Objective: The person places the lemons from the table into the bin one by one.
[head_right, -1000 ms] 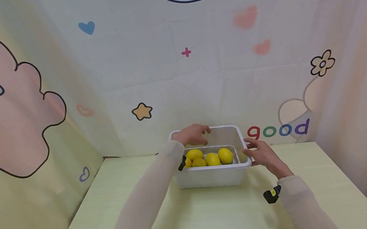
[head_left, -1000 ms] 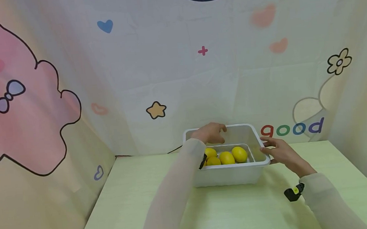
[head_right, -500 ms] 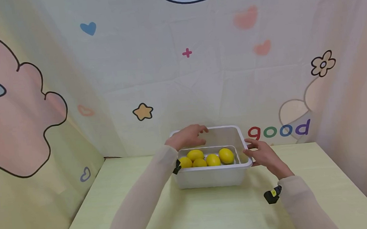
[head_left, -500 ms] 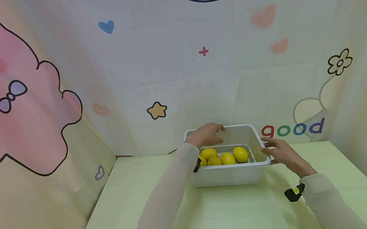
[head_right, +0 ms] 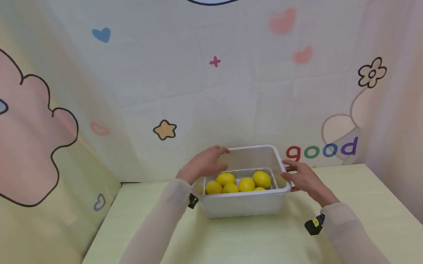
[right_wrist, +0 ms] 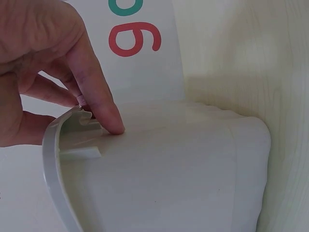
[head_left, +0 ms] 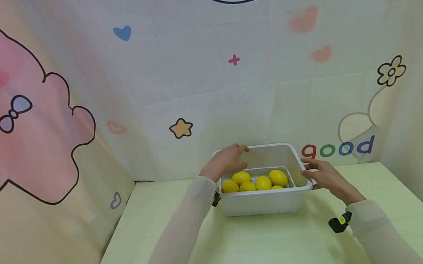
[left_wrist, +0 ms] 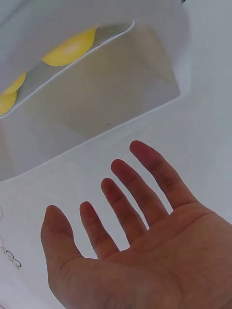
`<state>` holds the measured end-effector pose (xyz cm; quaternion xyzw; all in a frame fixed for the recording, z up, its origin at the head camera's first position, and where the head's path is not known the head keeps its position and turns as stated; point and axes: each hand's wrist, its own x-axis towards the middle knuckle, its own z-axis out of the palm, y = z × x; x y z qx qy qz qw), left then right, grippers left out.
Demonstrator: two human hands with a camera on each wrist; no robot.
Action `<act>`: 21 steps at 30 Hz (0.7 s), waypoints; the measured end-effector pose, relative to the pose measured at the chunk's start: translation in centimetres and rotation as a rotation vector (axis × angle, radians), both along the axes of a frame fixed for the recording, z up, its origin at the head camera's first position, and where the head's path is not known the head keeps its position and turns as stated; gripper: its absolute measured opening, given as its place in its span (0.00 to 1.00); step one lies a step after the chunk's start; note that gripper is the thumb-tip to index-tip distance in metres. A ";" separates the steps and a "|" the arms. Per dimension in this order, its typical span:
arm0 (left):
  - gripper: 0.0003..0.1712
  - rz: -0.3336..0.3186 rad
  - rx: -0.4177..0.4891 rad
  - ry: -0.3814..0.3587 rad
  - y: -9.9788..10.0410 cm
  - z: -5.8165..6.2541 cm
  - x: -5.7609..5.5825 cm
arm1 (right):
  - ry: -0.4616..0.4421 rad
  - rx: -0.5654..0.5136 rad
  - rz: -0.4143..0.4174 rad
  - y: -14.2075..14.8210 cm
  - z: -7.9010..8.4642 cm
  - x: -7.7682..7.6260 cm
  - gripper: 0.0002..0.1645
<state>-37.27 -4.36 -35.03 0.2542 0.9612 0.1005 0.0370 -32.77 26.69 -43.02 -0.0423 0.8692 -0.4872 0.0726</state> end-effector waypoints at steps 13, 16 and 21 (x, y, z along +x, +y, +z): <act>0.29 0.013 0.021 0.082 -1.8 0.1 2.4 | 0.032 0.049 -0.006 -0.4 0.4 0.4 0.43; 0.30 0.015 0.033 0.091 -2.0 -0.1 2.7 | 0.034 0.054 -0.008 -0.4 0.3 0.4 0.42; 0.31 0.041 0.058 0.092 -2.5 -0.9 3.2 | 0.028 0.057 -0.015 -0.5 0.2 0.4 0.42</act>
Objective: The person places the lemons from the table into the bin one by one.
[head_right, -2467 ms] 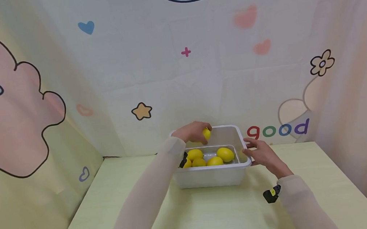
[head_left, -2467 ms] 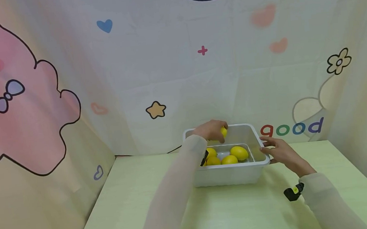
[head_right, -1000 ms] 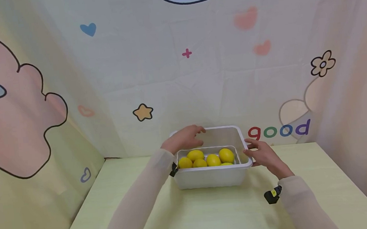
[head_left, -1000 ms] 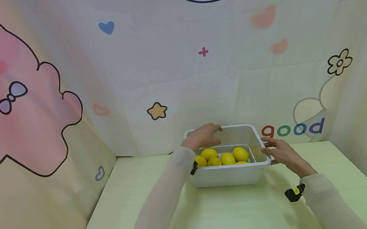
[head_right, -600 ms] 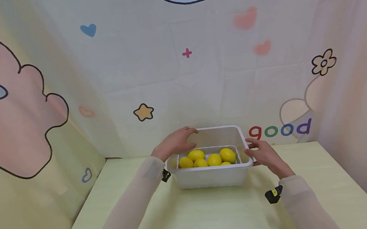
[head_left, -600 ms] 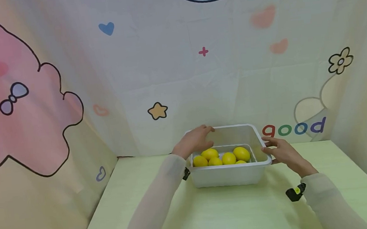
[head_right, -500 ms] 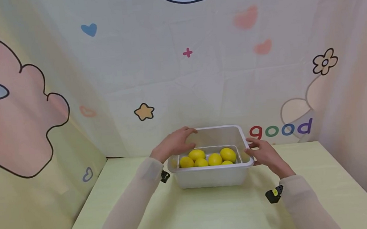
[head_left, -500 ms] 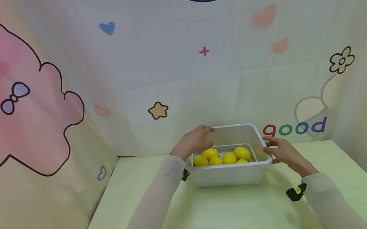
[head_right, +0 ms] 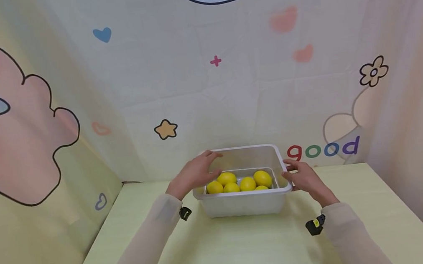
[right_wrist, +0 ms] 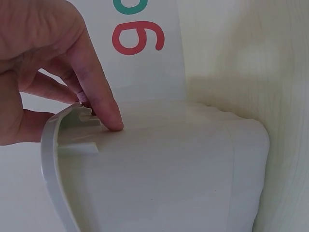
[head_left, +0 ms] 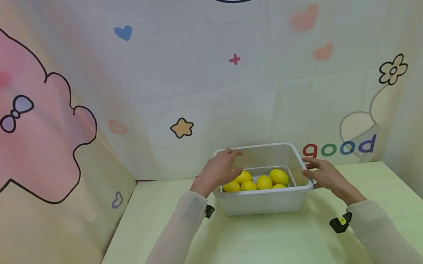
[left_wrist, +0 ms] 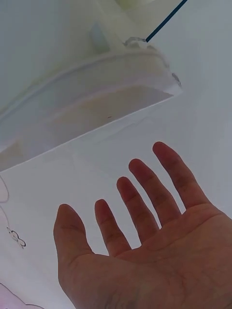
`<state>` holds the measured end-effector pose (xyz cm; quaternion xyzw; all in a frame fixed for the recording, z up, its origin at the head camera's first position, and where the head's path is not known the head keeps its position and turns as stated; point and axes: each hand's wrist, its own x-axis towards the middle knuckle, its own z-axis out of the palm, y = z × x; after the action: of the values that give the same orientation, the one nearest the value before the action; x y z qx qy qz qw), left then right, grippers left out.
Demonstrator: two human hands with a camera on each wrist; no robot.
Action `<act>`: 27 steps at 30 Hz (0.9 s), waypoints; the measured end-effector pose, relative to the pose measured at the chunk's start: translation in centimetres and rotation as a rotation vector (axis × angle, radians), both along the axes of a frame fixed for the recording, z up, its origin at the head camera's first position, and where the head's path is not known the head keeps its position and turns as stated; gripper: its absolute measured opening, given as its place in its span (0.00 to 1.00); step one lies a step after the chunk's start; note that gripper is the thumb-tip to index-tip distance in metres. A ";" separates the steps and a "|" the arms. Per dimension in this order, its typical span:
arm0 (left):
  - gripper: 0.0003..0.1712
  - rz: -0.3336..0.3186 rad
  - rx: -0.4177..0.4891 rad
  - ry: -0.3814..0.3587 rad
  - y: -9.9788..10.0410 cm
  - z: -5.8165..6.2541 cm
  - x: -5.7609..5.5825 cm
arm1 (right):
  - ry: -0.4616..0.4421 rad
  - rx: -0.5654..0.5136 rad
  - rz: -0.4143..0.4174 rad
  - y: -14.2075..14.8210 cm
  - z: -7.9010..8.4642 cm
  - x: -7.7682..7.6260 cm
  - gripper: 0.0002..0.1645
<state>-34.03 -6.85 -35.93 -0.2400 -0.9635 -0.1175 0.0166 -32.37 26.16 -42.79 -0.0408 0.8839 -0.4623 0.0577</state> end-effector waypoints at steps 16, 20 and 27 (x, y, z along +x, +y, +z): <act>0.33 0.019 0.058 0.081 -2.0 -1.2 1.6 | 0.250 0.264 -0.013 -0.8 0.8 0.0 0.36; 0.34 0.003 0.064 0.108 -2.4 -1.5 2.0 | 0.375 0.369 -0.019 -1.5 1.7 0.5 0.35; 0.37 0.026 0.037 0.131 -2.4 -1.7 2.9 | 0.522 0.477 0.065 -3.4 3.6 1.5 0.36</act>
<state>-31.13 -9.29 -37.60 -0.2341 -0.9611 -0.1189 0.0855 -30.91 22.77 -39.21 -0.1709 0.9502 -0.2148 -0.1478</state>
